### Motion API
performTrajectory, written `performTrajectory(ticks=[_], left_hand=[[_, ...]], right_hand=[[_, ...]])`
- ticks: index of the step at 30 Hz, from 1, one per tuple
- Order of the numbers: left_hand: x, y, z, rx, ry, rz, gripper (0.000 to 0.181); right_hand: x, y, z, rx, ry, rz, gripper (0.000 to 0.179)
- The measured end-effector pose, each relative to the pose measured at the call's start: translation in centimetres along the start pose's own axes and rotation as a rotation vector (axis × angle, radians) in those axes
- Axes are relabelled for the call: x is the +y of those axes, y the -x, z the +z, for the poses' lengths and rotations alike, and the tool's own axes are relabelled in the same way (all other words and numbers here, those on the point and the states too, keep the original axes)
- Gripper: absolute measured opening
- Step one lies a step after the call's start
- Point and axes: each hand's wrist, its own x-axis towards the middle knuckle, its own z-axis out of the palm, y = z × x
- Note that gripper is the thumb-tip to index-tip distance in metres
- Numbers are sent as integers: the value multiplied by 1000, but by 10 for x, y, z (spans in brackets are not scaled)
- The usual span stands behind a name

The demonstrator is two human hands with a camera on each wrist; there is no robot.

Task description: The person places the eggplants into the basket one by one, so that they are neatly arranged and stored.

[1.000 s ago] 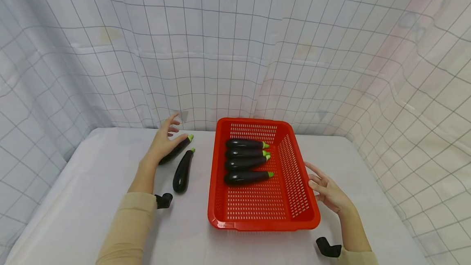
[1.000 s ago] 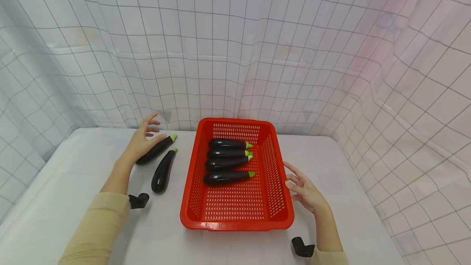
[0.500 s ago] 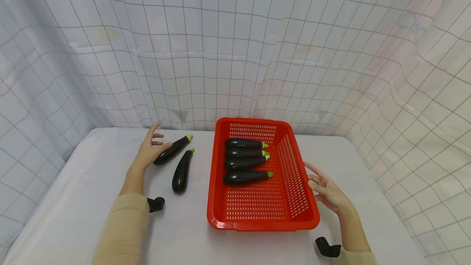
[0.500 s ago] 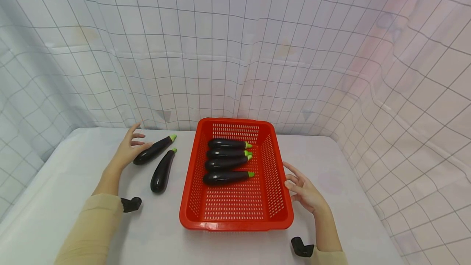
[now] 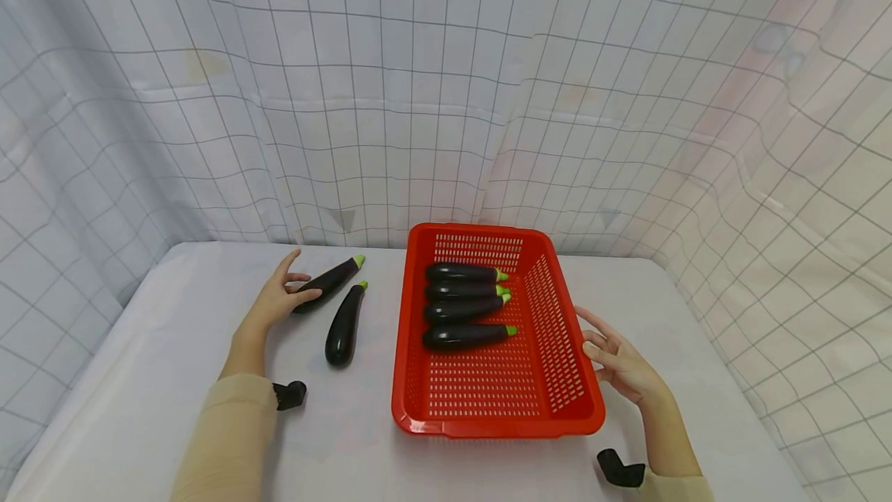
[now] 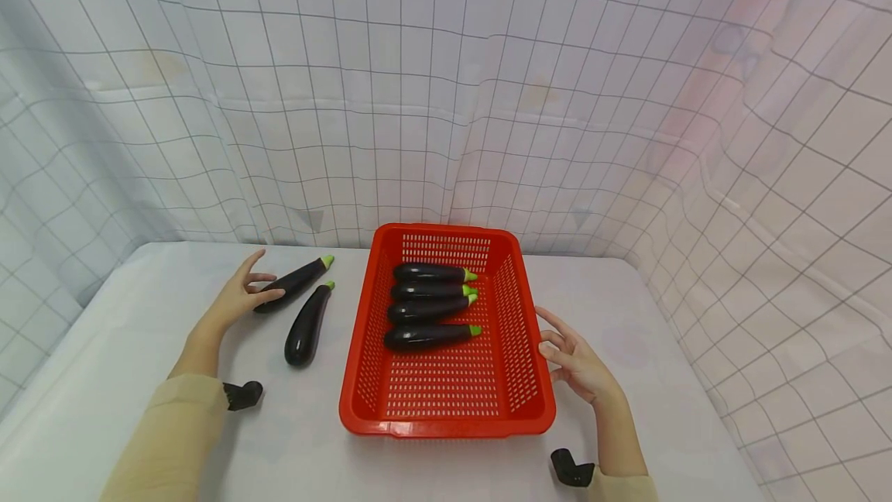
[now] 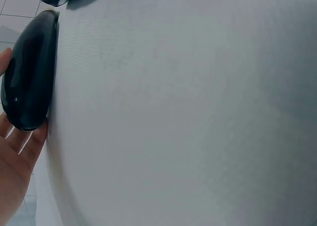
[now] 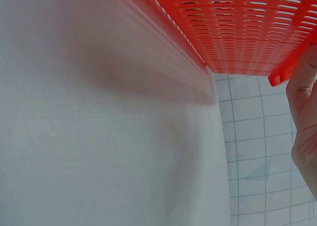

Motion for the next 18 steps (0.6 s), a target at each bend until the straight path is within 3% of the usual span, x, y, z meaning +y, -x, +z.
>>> performTrajectory(ticks=[7, 14, 18], left_hand=[[-2, 2, -3, -7, -12, 4, 87], [-2, 5, -6, -31, 3, -64, 80], [-1, 7, -7, -37, 24, -68, 74]], right_hand=[[1, 0, -1, -11, -5, -11, 58], [3, 0, -2, -20, -10, -14, 58], [3, -1, -3, -26, -11, -15, 59]])
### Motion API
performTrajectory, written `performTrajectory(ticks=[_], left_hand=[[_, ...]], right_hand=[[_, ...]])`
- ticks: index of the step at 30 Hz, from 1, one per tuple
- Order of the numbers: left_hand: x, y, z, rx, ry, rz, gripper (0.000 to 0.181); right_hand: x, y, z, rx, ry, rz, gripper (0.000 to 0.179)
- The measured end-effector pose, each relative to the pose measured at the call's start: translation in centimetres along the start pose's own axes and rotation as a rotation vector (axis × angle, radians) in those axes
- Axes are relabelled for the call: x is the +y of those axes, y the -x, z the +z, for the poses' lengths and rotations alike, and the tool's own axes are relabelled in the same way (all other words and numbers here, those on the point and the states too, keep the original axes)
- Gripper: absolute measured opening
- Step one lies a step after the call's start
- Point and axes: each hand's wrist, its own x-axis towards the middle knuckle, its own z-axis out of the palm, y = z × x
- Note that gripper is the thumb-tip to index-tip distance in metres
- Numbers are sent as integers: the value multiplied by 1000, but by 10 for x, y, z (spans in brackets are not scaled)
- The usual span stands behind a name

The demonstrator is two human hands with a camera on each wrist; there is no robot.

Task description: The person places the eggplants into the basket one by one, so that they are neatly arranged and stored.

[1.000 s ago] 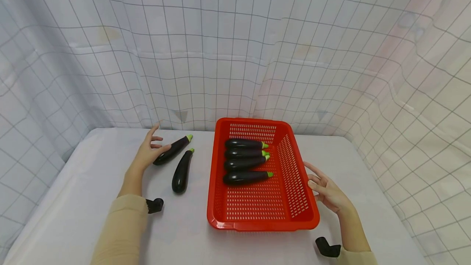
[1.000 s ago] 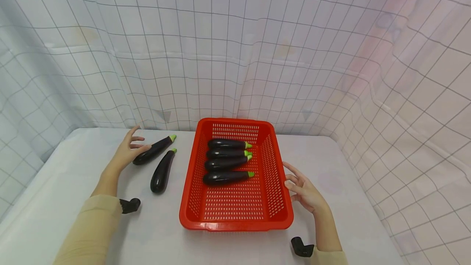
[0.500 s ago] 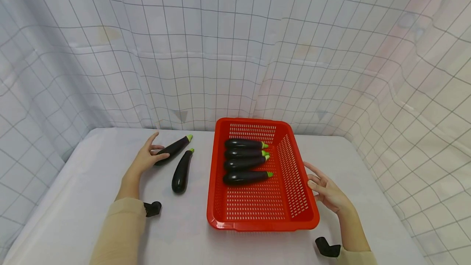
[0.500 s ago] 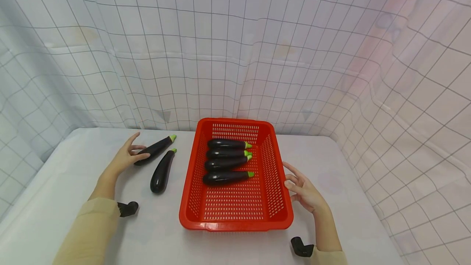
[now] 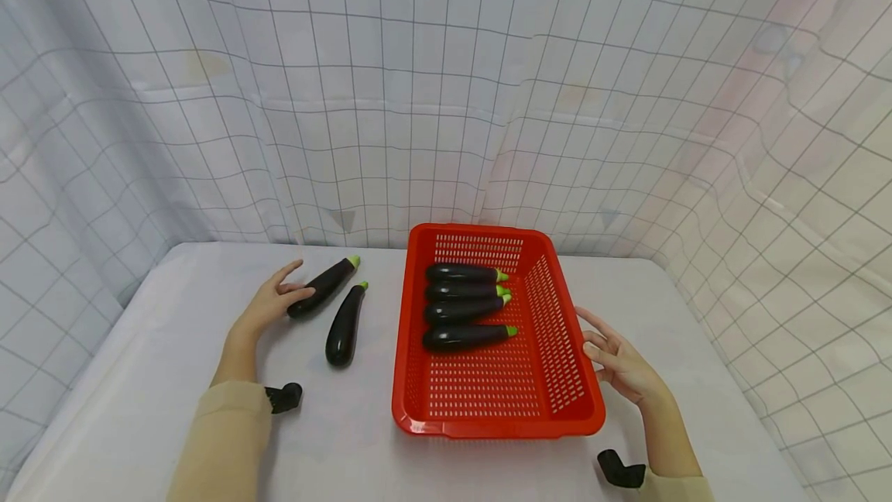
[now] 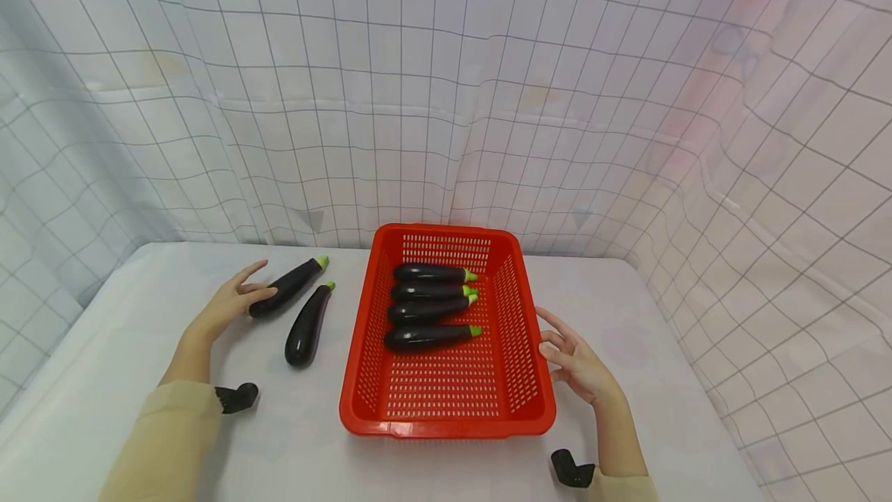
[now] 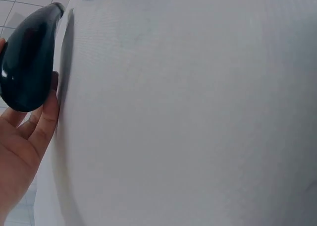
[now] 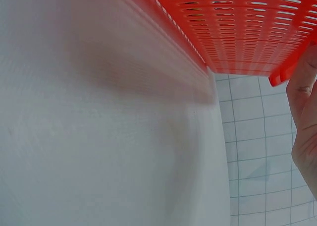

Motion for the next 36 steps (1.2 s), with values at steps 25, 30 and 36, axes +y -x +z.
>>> performTrajectory(ticks=[25, 30, 36], left_hand=[[8, 4, 13, -140, 334, 47, 63], [17, 5, 16, -154, 325, 67, 63], [29, 6, 17, -156, 293, 112, 60]], right_hand=[[-1, 0, 1, 14, 11, 4, 58], [0, 0, 0, 8, 9, 3, 58], [-1, 1, 1, 19, 16, 14, 58]])
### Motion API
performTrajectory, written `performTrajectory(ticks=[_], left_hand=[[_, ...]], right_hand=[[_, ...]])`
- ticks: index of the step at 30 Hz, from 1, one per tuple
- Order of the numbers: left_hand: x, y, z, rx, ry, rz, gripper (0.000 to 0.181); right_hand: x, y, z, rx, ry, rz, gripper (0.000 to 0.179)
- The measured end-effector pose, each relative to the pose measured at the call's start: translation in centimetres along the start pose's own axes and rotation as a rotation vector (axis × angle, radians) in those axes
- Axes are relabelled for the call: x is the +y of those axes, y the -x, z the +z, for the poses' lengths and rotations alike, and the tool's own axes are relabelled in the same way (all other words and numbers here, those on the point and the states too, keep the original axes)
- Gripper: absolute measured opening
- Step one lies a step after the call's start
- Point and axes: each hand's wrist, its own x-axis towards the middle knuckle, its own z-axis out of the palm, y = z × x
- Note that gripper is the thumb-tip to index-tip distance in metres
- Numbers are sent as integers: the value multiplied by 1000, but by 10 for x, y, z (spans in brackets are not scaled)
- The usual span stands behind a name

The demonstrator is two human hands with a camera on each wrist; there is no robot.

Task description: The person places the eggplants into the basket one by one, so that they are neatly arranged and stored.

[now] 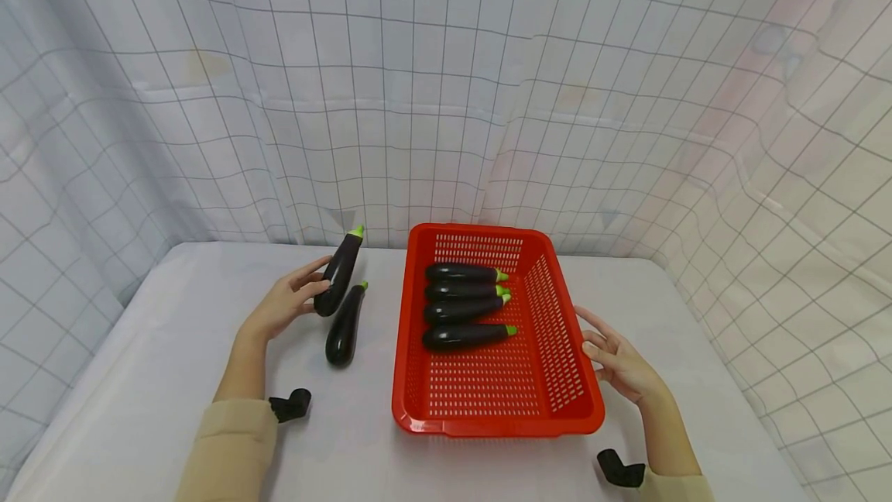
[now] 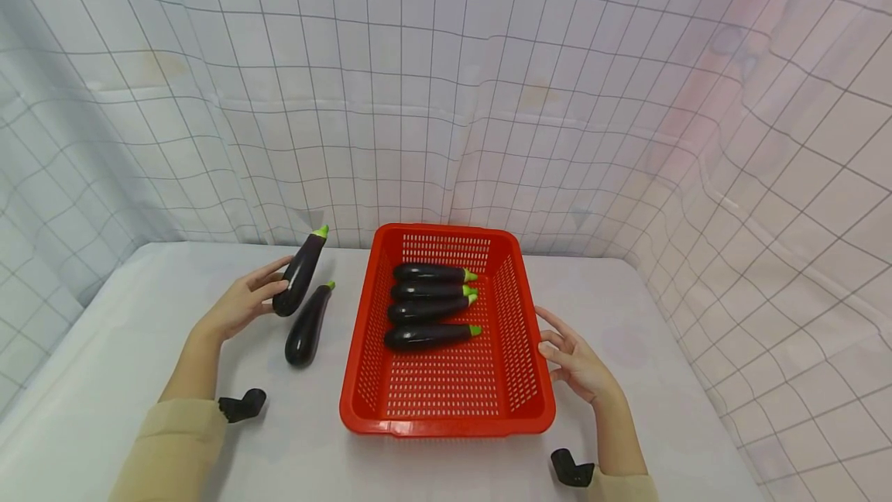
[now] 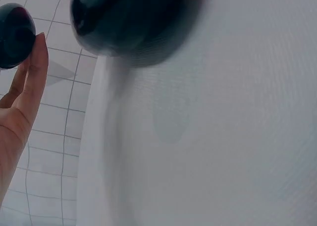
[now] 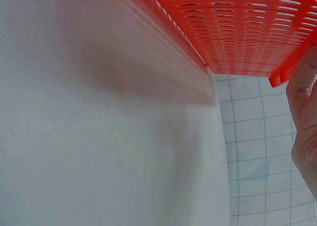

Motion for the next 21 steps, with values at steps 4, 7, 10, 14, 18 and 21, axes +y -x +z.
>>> performTrajectory(ticks=[4, 7, 10, 14, 18, 21], left_hand=[[9, 0, 4, -2, -26, 43, 58], [16, -1, 8, -5, -57, 68, 58], [25, -2, 13, -5, -72, 86, 58], [36, -4, 20, -13, -73, 126, 58], [47, -4, 29, -15, -109, 167, 57], [56, -3, 36, -11, -150, 179, 57]], right_hand=[[0, 0, 0, 2, 1, 2, 58], [0, 0, 1, 4, 1, 2, 59], [0, 0, 0, 6, 3, 3, 59], [0, 0, 0, 10, 7, 3, 58], [0, 0, 0, 8, 6, 0, 58], [0, 0, 0, 6, 6, -4, 58]])
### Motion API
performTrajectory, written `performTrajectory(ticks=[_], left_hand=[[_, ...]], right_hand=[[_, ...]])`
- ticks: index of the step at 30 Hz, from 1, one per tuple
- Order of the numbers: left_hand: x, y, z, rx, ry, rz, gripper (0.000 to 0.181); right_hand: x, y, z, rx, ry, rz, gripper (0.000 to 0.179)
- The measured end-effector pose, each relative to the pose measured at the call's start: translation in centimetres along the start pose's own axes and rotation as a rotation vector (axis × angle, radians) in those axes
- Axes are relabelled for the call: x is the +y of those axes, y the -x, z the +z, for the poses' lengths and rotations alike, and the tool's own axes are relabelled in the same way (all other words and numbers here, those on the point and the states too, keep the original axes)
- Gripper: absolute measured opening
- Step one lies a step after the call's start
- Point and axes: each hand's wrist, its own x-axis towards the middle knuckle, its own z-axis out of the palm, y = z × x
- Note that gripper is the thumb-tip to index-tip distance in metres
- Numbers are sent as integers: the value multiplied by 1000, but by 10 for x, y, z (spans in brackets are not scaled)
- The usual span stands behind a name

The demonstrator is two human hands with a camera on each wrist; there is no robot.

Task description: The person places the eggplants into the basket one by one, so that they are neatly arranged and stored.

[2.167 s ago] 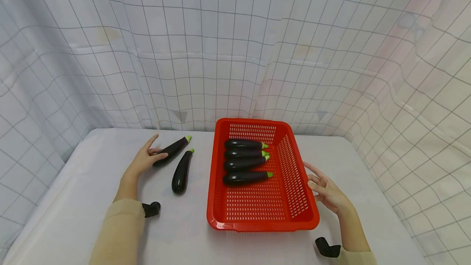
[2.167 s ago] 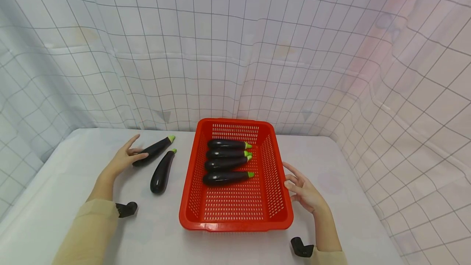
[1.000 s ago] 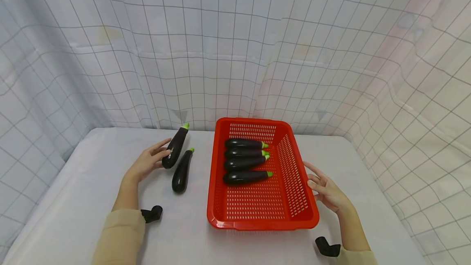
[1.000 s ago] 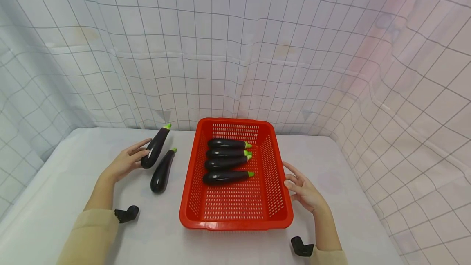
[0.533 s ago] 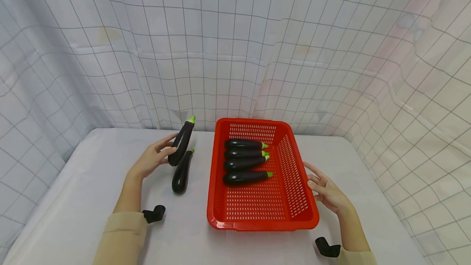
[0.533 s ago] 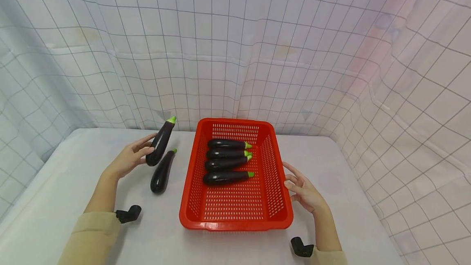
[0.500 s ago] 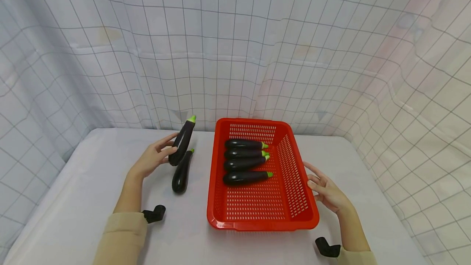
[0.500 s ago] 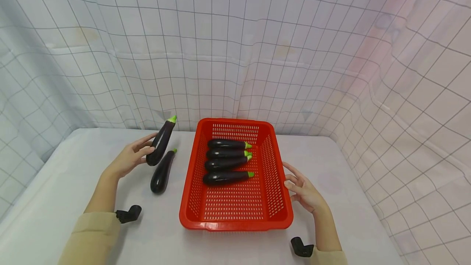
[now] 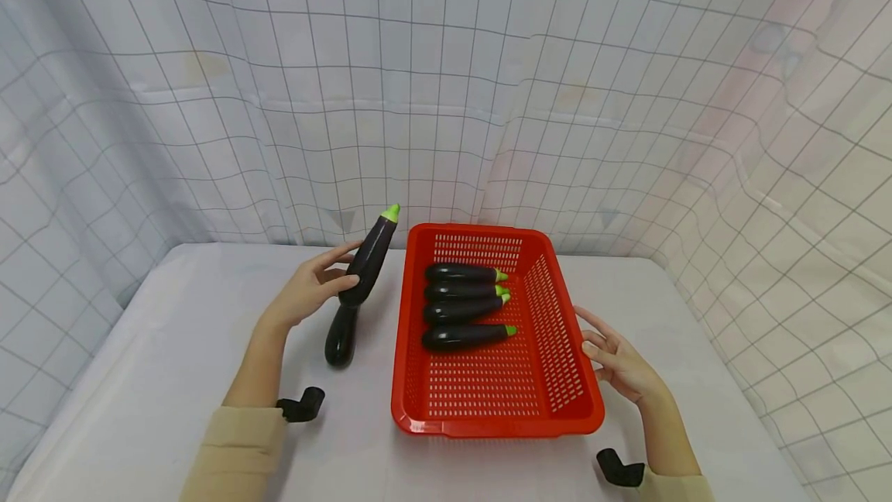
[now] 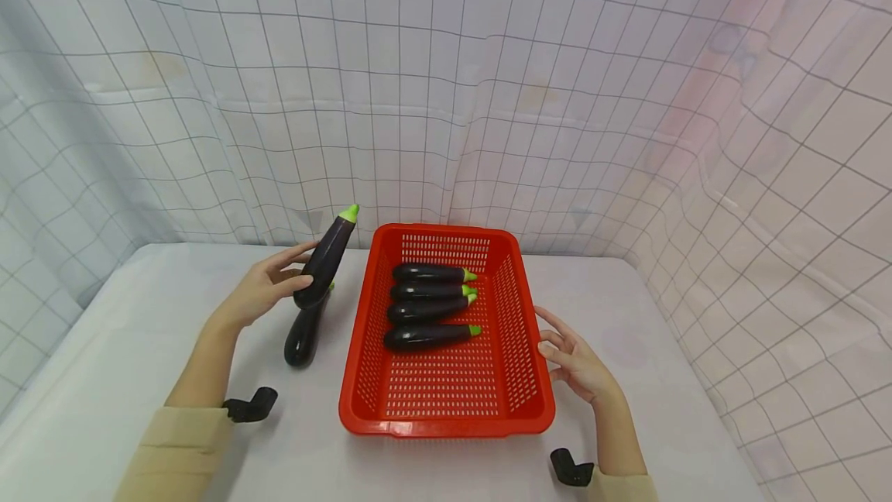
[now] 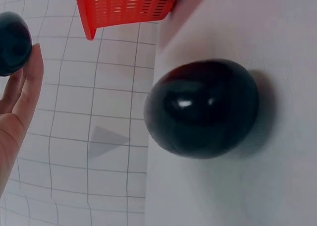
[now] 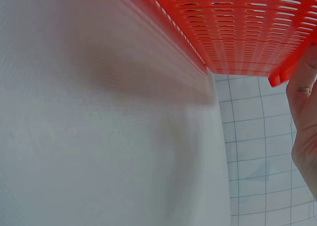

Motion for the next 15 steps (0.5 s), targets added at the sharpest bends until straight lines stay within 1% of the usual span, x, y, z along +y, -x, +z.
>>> performTrajectory(ticks=[5, 13, 15], left_hand=[[15, -2, 11, -16, -24, 30, 56], [32, -6, 31, -44, -66, 123, 53], [35, -6, 37, -53, -93, 146, 53]], right_hand=[[1, 0, 0, -5, -8, -5, 58], [1, 0, 1, 6, -6, 0, 58], [0, 0, 1, 10, -2, 1, 58]])
